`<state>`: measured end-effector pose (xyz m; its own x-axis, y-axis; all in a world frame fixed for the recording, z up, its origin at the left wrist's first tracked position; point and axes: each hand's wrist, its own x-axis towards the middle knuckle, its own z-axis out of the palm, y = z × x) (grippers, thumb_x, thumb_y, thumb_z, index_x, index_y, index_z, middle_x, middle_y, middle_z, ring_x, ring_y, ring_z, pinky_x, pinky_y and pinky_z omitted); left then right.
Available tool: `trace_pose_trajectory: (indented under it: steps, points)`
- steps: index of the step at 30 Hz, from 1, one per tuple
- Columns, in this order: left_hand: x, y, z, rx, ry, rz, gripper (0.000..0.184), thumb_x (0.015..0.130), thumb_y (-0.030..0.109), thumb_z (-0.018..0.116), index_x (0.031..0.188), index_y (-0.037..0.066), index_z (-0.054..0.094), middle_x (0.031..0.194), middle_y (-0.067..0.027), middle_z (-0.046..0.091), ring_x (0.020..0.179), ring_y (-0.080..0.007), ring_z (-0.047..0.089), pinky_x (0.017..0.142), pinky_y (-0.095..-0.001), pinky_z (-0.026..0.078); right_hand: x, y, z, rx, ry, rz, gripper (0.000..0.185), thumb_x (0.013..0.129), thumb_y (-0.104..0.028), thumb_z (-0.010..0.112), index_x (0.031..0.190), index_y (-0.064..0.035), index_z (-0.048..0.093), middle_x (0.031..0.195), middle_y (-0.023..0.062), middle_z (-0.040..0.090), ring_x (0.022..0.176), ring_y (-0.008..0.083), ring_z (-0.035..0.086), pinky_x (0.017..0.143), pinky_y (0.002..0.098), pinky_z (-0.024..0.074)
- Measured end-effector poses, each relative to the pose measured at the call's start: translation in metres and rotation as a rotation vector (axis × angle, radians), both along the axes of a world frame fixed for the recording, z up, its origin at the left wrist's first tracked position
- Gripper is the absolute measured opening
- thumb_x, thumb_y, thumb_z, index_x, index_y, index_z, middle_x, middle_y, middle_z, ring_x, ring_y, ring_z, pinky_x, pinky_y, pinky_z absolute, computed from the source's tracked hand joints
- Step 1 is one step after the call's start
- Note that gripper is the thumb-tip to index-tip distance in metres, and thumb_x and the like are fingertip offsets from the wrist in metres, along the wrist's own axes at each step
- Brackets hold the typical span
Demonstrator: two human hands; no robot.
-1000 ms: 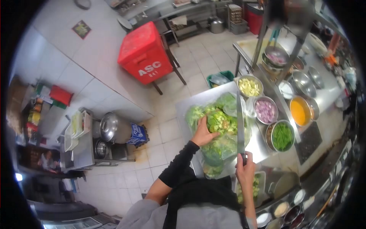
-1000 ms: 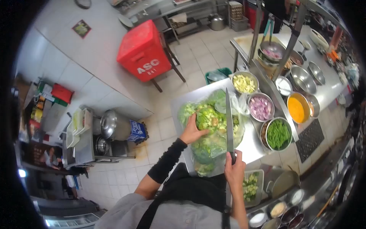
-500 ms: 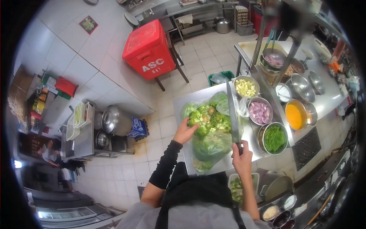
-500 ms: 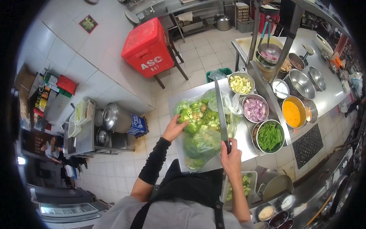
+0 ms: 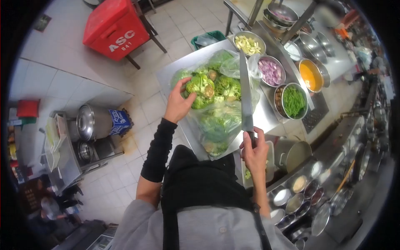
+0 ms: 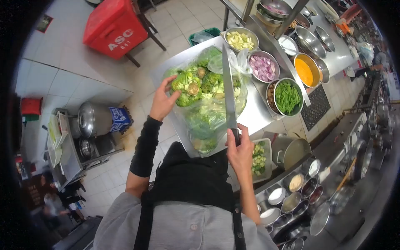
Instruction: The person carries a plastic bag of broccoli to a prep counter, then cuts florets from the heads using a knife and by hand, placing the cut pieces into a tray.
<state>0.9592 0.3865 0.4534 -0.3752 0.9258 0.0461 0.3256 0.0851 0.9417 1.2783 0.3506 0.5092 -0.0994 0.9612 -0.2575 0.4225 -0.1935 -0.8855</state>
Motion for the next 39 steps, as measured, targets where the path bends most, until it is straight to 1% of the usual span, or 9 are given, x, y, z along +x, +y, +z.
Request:
trace_pose_trajectory:
  steps: [3, 7, 11, 14, 18, 22, 29, 35, 39]
  points:
    - [-0.009, 0.014, -0.008, -0.062, -0.167, -0.026, 0.055, 0.094, 0.012, 0.075, 0.147, 0.005, 0.062, 0.141, -0.0165, 0.071, 0.122, -0.0327, 0.071, 0.105, -0.0427, 0.057, -0.008, -0.024, 0.005, 0.010, -0.026, 0.005, 0.036, 0.110, -0.026, 0.070, 0.137, -0.0024, 0.064, 0.073, 0.0102, 0.073, 0.061, 0.0157, 0.068, 0.059, 0.0346, 0.0514]
    - [0.000, 0.019, -0.014, 0.036, -0.019, 0.013, 0.050, 0.093, 0.012, 0.076, 0.142, 0.008, 0.067, 0.134, -0.0133, 0.069, 0.123, -0.0309, 0.068, 0.102, -0.0403, 0.057, -0.017, -0.044, 0.009, 0.044, -0.022, 0.009, 0.036, 0.112, -0.020, 0.069, 0.140, -0.0003, 0.061, 0.071, 0.0046, 0.068, 0.050, 0.0070, 0.056, 0.044, 0.0272, 0.0407]
    - [0.006, 0.020, -0.014, 0.072, 0.049, 0.026, 0.049, 0.093, 0.012, 0.076, 0.141, 0.008, 0.068, 0.132, -0.0136, 0.067, 0.124, -0.0310, 0.067, 0.105, -0.0416, 0.056, -0.016, -0.051, 0.010, 0.057, -0.032, 0.029, 0.035, 0.112, -0.019, 0.069, 0.141, -0.0009, 0.063, 0.076, 0.0041, 0.071, 0.051, 0.0051, 0.055, 0.046, 0.0265, 0.0394]
    - [0.002, 0.028, -0.005, 0.097, 0.035, -0.040, 0.049, 0.093, 0.012, 0.075, 0.142, 0.007, 0.068, 0.134, -0.0158, 0.070, 0.124, -0.0326, 0.069, 0.106, -0.0428, 0.056, -0.008, -0.047, 0.021, 0.175, -0.179, 0.094, 0.045, 0.110, -0.015, 0.070, 0.153, -0.0044, 0.060, 0.091, 0.0126, 0.079, 0.062, 0.0128, 0.067, 0.056, 0.0302, 0.0510]
    - [-0.012, 0.052, -0.016, 0.007, -0.029, -0.189, 0.044, 0.098, 0.016, 0.072, 0.140, 0.004, 0.070, 0.137, -0.0199, 0.074, 0.127, -0.0324, 0.072, 0.104, -0.0415, 0.057, -0.004, -0.034, 0.050, 0.245, -0.317, 0.177, 0.067, 0.106, -0.006, 0.068, 0.169, -0.0175, 0.048, 0.097, 0.0254, 0.074, 0.080, 0.0378, 0.074, 0.078, 0.0436, 0.0575]
    - [-0.003, 0.060, -0.019, -0.063, 0.207, -0.085, 0.041, 0.104, 0.022, 0.070, 0.138, 0.002, 0.072, 0.135, -0.0230, 0.076, 0.125, -0.0302, 0.074, 0.102, -0.0394, 0.058, 0.004, -0.035, 0.046, 0.300, -0.371, 0.274, 0.071, 0.106, -0.006, 0.067, 0.171, -0.0239, 0.045, 0.090, 0.0235, 0.070, 0.077, 0.0409, 0.071, 0.075, 0.0515, 0.0543]
    - [-0.026, 0.064, -0.057, -0.021, -0.209, -0.087, 0.032, 0.111, 0.012, 0.062, 0.138, 0.001, 0.072, 0.126, -0.0188, 0.079, 0.115, -0.0245, 0.076, 0.101, -0.0360, 0.057, -0.003, -0.039, 0.057, 0.196, -0.357, 0.307, 0.071, 0.107, -0.009, 0.066, 0.171, -0.0309, 0.044, 0.081, 0.0209, 0.065, 0.072, 0.0420, 0.069, 0.072, 0.0564, 0.0515]
    - [-0.026, 0.075, -0.026, 0.180, 0.144, -0.237, 0.032, 0.108, 0.005, 0.060, 0.137, 0.004, 0.073, 0.131, -0.0171, 0.076, 0.119, -0.0321, 0.074, 0.105, -0.0380, 0.055, -0.011, -0.035, 0.061, 0.173, -0.429, 0.377, 0.072, 0.108, -0.011, 0.065, 0.172, -0.0326, 0.041, 0.081, 0.0207, 0.064, 0.072, 0.0430, 0.070, 0.070, 0.0571, 0.0538]
    - [-0.024, 0.079, -0.033, 0.133, 0.145, -0.219, 0.032, 0.108, 0.001, 0.056, 0.135, 0.003, 0.073, 0.132, -0.0203, 0.074, 0.118, -0.0386, 0.073, 0.104, -0.0389, 0.055, -0.015, -0.033, 0.067, 0.158, -0.471, 0.430, 0.072, 0.109, -0.012, 0.064, 0.173, -0.0339, 0.039, 0.082, 0.0218, 0.065, 0.071, 0.0443, 0.070, 0.069, 0.0579, 0.0554]
